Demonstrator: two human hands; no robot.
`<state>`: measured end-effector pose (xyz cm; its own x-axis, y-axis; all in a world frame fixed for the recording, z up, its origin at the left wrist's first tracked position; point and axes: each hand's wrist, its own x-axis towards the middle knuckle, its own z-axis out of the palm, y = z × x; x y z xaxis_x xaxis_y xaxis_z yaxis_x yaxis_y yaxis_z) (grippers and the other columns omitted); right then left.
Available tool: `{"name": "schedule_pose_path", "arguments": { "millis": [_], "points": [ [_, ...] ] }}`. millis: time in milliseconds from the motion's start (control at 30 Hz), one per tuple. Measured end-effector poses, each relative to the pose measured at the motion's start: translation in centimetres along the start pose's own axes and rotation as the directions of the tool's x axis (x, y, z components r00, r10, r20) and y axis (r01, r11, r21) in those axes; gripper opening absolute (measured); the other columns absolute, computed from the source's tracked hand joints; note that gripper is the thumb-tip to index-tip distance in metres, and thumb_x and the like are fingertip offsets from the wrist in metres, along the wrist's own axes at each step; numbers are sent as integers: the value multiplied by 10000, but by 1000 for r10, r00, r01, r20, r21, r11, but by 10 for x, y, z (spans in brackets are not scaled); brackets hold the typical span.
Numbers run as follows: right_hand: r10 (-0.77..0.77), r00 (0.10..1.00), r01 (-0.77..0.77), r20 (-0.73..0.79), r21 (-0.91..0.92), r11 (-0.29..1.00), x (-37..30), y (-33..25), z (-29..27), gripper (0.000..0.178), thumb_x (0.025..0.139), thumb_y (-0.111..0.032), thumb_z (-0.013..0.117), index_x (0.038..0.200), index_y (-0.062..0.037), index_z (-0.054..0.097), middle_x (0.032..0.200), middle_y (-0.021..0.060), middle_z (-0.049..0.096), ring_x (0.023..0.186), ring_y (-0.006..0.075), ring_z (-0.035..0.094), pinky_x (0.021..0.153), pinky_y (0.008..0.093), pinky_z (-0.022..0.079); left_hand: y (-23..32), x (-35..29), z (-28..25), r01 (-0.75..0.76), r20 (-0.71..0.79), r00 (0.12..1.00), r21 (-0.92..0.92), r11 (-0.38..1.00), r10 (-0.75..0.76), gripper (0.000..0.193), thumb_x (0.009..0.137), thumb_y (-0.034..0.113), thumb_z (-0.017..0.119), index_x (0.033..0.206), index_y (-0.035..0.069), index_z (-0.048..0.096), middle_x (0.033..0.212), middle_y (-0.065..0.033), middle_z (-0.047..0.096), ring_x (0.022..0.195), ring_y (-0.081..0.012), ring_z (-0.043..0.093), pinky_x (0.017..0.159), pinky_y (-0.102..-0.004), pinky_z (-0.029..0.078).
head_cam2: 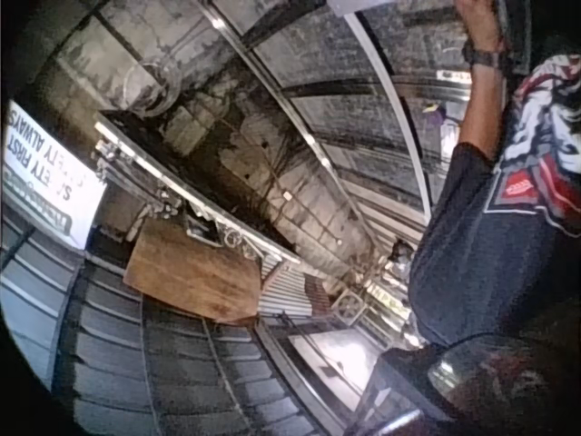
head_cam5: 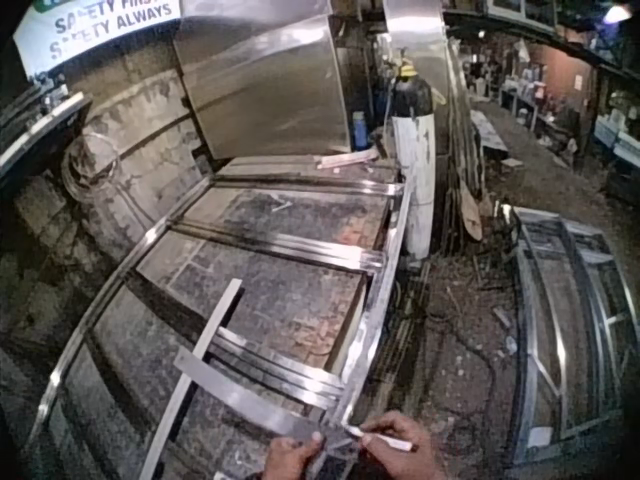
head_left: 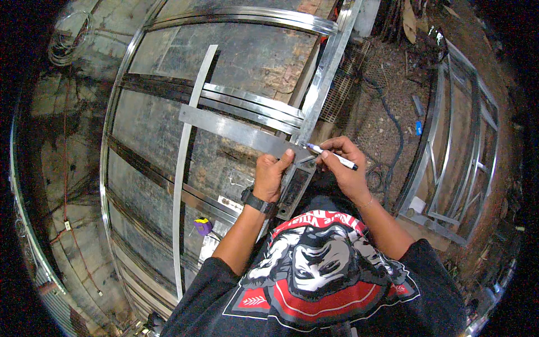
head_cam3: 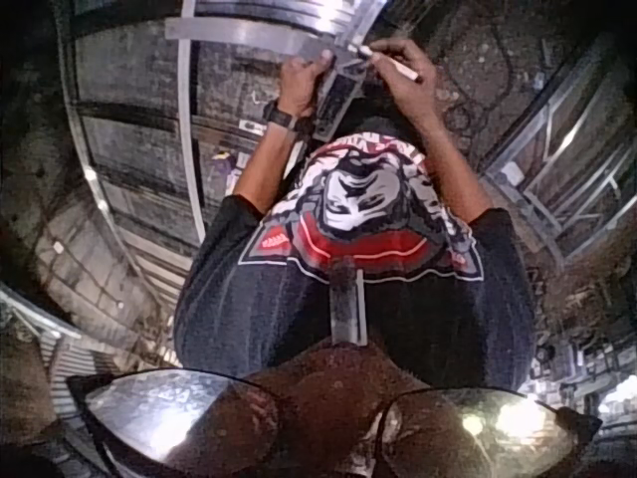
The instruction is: The person measures a metal frame with a tape measure and marks it with a marker. They then use a try square to draw straight lines on the metal frame.
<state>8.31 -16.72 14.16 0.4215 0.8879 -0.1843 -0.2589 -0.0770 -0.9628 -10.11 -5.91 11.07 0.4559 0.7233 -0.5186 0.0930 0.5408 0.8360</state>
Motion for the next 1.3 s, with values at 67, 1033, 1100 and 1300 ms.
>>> {"name": "schedule_pose_path", "arguments": {
  "millis": [67,1033,1100,1300],
  "points": [
    [-25,1000,26,18,-28,999,5,2,1,164,964,-93,681,1102,-8,658,906,38,712,824,92,672,732,238,528,7,-4,7,-41,-10,999,1,999,41,316,935,318,781,775,62,690,768,-4,687,616,-100,598,567,-303,461],
    [53,980,12,-194,320,947,-14,36,29,375,881,-3,787,1177,-71,568,977,3,663,783,35,570,671,188,467,20,-6,2,68,196,980,-139,988,-40,258,912,252,796,1036,35,733,961,-38,750,836,-132,692,769,-303,536],
    [75,978,-1,-196,353,936,-14,35,28,376,884,-3,786,1180,-74,564,1001,11,673,800,44,587,673,190,475,20,-3,5,42,200,980,-134,990,-14,266,908,251,800,1049,35,734,976,-40,751,855,-137,691,786,-310,534],
    [85,976,-1,-199,390,921,-10,33,25,375,885,-3,782,1176,-90,563,1025,19,679,842,58,609,695,202,501,36,-2,22,8,151,988,-167,986,17,257,897,258,813,1001,34,740,944,-30,746,813,-132,682,750,-307,530]
  ]
}}
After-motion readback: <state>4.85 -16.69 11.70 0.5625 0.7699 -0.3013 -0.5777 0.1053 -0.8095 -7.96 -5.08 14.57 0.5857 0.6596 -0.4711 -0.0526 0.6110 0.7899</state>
